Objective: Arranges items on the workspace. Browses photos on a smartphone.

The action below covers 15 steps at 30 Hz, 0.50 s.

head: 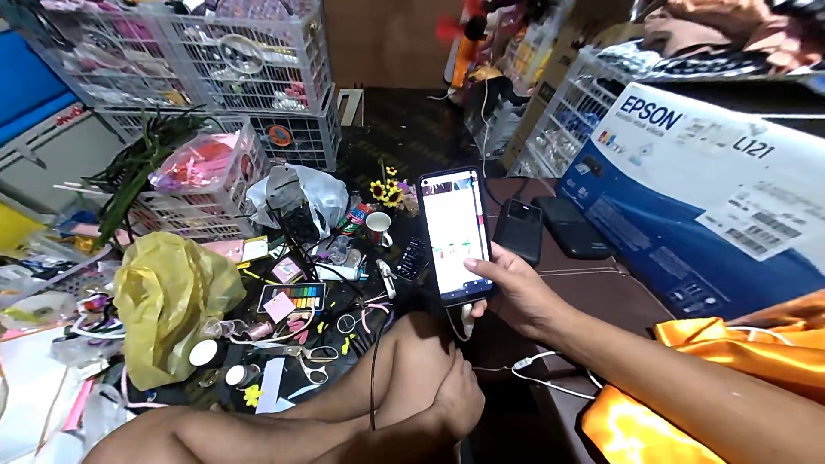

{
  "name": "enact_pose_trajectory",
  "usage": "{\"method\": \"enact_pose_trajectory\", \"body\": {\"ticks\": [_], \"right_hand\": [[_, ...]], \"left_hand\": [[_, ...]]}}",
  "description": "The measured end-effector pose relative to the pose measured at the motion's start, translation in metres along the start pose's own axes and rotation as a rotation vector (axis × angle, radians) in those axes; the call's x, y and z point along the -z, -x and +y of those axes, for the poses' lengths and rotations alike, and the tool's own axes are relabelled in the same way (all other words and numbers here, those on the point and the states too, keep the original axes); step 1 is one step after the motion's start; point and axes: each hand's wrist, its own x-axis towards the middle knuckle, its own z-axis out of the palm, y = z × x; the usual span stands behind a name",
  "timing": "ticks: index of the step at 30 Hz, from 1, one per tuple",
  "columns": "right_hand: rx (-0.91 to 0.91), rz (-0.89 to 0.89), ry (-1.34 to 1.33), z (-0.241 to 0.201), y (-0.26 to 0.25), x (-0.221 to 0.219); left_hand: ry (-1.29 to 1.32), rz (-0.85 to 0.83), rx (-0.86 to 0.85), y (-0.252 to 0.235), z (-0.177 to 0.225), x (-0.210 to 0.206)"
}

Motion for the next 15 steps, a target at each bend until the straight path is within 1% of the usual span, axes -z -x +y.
{"method": "enact_pose_trajectory", "body": {"ticks": [3,6,8,10,13,15], "right_hand": [[-0.020,0.015,-0.042,0.000,-0.001,0.001],[-0.022,-0.011,-0.123,0.001,-0.003,0.005],[-0.021,-0.038,-0.119,0.002,-0.003,0.006],[-0.025,-0.048,-0.081,0.001,-0.003,0.006],[-0.009,0.001,-0.030,-0.002,-0.001,0.000],[-0.011,0.022,-0.035,-0.002,-0.001,-0.002]], "left_hand": [[0.073,0.115,-0.066,-0.015,-0.002,-0.017],[0.130,0.173,0.006,-0.019,-0.005,-0.028],[0.117,0.165,0.076,-0.021,-0.007,-0.029],[0.099,0.134,0.096,-0.024,-0.005,-0.024],[0.140,0.036,0.010,-0.024,-0.006,-0.013],[0.191,-0.022,-0.085,-0.022,-0.007,-0.017]]}}
